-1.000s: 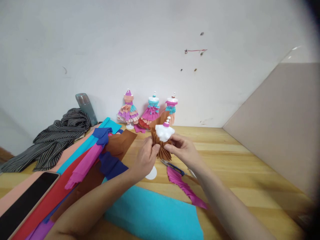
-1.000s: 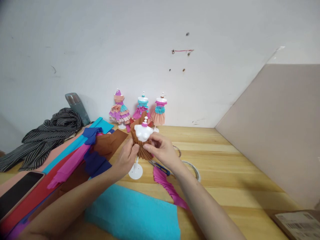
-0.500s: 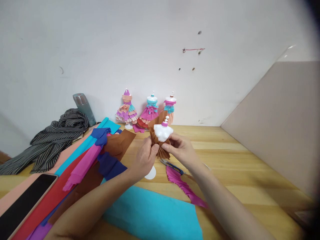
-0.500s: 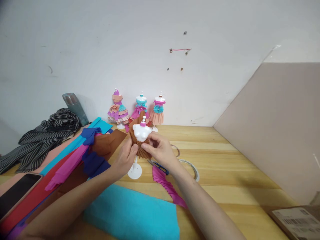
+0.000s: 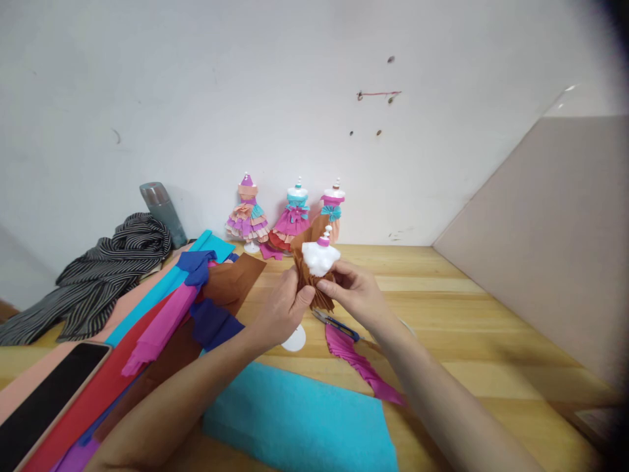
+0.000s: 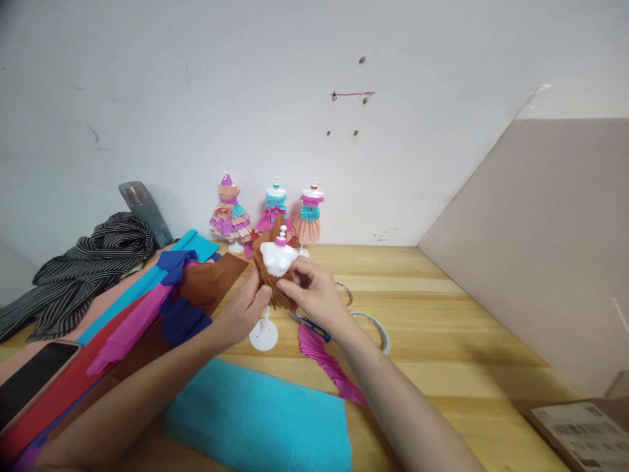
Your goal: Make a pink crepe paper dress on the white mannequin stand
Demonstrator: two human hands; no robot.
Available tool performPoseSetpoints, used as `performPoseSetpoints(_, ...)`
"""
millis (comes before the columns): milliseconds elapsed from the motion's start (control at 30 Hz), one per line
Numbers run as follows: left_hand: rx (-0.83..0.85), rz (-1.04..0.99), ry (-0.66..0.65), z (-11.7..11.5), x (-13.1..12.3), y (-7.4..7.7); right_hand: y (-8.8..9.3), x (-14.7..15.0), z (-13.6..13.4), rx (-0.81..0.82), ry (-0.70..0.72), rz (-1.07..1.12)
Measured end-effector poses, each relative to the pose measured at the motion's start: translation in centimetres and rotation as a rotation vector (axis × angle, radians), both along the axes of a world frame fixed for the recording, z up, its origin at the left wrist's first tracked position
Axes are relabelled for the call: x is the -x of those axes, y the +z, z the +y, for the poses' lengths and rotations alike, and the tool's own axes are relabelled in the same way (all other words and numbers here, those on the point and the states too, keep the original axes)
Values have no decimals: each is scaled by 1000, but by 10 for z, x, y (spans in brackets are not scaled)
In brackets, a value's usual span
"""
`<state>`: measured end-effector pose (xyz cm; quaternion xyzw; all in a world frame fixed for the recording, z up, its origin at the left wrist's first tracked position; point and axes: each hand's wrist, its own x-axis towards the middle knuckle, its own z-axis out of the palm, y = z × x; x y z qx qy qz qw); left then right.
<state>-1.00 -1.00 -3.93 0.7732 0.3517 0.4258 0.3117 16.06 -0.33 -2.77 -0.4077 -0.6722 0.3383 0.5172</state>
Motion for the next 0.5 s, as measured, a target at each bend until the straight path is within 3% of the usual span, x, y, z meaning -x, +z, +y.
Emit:
performPoseSetpoints(333,-10,2,9,1,-1,3,1,1,0,12,28,43)
performPoseSetpoints(500,-62,61,-4,2,1,13,3,1,0,55,26,76)
